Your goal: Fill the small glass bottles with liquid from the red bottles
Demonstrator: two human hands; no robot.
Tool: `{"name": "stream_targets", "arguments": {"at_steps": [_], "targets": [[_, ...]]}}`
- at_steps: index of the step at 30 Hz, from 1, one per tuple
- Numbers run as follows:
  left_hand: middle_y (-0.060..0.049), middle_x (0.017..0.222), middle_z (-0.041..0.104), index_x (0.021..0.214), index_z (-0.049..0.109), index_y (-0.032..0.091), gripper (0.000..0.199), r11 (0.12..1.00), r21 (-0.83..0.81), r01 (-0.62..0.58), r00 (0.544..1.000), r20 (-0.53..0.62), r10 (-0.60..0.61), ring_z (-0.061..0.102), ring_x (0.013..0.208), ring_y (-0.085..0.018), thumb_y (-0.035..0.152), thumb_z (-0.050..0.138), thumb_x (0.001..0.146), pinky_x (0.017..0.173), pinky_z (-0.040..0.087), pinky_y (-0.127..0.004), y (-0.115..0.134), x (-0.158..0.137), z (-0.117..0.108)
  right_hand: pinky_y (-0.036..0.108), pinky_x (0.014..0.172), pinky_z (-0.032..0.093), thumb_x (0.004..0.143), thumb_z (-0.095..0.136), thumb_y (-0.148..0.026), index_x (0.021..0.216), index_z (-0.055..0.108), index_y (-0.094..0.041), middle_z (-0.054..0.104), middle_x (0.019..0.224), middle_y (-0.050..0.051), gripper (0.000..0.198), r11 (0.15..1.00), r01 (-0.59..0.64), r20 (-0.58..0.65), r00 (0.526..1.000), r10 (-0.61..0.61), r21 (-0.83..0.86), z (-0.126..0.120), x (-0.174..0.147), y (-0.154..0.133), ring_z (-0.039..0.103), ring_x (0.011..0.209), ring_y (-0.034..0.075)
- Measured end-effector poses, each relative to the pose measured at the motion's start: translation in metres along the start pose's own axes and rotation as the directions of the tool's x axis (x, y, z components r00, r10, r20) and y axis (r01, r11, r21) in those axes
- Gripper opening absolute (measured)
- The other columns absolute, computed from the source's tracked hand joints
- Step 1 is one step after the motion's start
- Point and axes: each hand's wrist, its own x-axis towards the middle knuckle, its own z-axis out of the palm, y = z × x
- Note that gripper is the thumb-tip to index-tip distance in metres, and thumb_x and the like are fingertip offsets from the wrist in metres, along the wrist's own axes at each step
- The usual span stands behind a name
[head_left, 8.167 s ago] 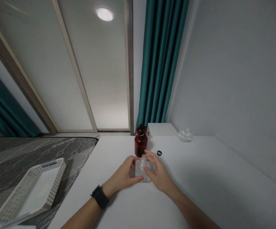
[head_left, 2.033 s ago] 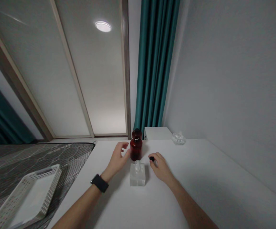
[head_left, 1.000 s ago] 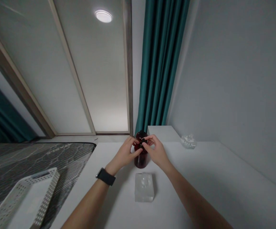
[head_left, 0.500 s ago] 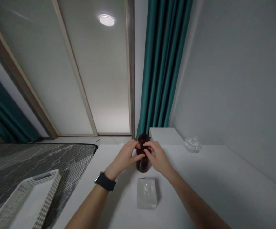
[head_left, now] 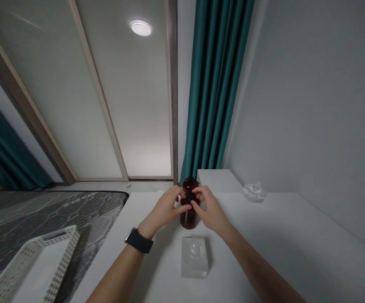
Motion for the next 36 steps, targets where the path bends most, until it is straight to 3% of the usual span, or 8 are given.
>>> {"name": "stream_targets", "arguments": {"at_steps": [7, 10, 14, 21, 26, 32, 36], "targets": [[0.001, 0.087, 0.055, 0.087, 0.055, 0.020, 0.017, 1.000, -0.021, 0.009, 1.000, 0.012, -0.009, 0.052, 0.079, -0.017, 0.022, 0.071, 0.085, 0.072, 0.042, -0.029, 0.0004, -0.0002, -0.0001, 0.039, 0.081, 0.051, 0.085, 0.054, -0.009, 0.104, 0.059, -0.023, 0.062, 0.106, 0.007, 0.025, 0.997, 0.068, 0.071, 0.995, -0.065, -0.039, -0.0039, 0.0013, -0.0033, 0.056, 0.097, 0.024], [0.001, 0.088, 0.054, 0.086, 0.055, 0.020, 0.017, 1.000, -0.022, 0.014, 1.000, 0.010, -0.014, 0.052, 0.078, -0.017, 0.021, 0.072, 0.085, 0.071, 0.042, -0.029, -0.0005, -0.0001, 0.0003, 0.037, 0.080, 0.052, 0.084, 0.055, -0.009, 0.102, 0.059, -0.023, 0.059, 0.102, 0.007, 0.022, 0.999, 0.047, 0.062, 0.997, -0.045, -0.027, -0.0044, 0.0015, -0.0032, 0.057, 0.093, 0.022], [0.001, 0.088, 0.054, 0.088, 0.055, 0.020, 0.016, 1.000, -0.027, 0.012, 1.000, 0.012, -0.011, 0.052, 0.077, -0.016, 0.021, 0.071, 0.086, 0.071, 0.042, -0.029, -0.0018, 0.0004, 0.0008, 0.040, 0.083, 0.052, 0.085, 0.054, -0.009, 0.103, 0.059, -0.023, 0.061, 0.112, 0.009, 0.023, 0.998, 0.054, 0.065, 0.997, -0.051, -0.033, -0.0040, 0.0010, -0.0024, 0.056, 0.099, 0.024], [0.002, 0.086, 0.054, 0.087, 0.054, 0.020, 0.017, 0.999, -0.033, 0.008, 1.000, 0.012, -0.008, 0.052, 0.075, -0.016, 0.021, 0.071, 0.085, 0.070, 0.043, -0.029, -0.0014, 0.0005, 0.0009, 0.038, 0.080, 0.051, 0.085, 0.056, -0.010, 0.104, 0.062, -0.023, 0.061, 0.101, 0.007, 0.023, 0.997, 0.059, 0.076, 0.996, -0.055, -0.056, -0.0043, 0.0015, -0.0035, 0.056, 0.094, 0.024], [0.002, 0.087, 0.054, 0.087, 0.054, 0.020, 0.017, 1.000, -0.028, 0.001, 1.000, 0.005, -0.001, 0.052, 0.075, -0.016, 0.022, 0.070, 0.086, 0.070, 0.043, -0.029, -0.0015, 0.0002, 0.0010, 0.039, 0.083, 0.050, 0.086, 0.054, -0.010, 0.103, 0.060, -0.024, 0.061, 0.110, 0.008, 0.023, 0.996, 0.075, 0.037, 0.997, -0.073, -0.055, -0.0014, -0.0008, -0.0012, 0.056, 0.104, 0.025], [0.001, 0.087, 0.054, 0.086, 0.054, 0.020, 0.016, 1.000, -0.024, 0.012, 1.000, 0.008, -0.012, 0.053, 0.075, -0.016, 0.025, 0.069, 0.086, 0.069, 0.044, -0.029, -0.0002, 0.0001, 0.0000, 0.037, 0.079, 0.051, 0.084, 0.056, -0.010, 0.098, 0.057, -0.023, 0.061, 0.098, 0.005, 0.019, 0.998, 0.041, 0.032, 0.999, -0.039, -0.046, -0.0019, -0.0008, 0.0003, 0.057, 0.091, 0.023], [0.001, 0.087, 0.054, 0.088, 0.054, 0.020, 0.015, 1.000, -0.022, 0.008, 1.000, 0.018, -0.007, 0.053, 0.076, -0.017, 0.028, 0.067, 0.088, 0.068, 0.044, -0.029, 0.0006, -0.0002, -0.0009, 0.039, 0.081, 0.051, 0.086, 0.055, -0.010, 0.100, 0.058, -0.023, 0.061, 0.106, 0.007, 0.019, 0.997, 0.057, 0.036, 0.998, -0.055, -0.054, -0.0021, -0.0018, -0.0014, 0.057, 0.098, 0.024]]}}
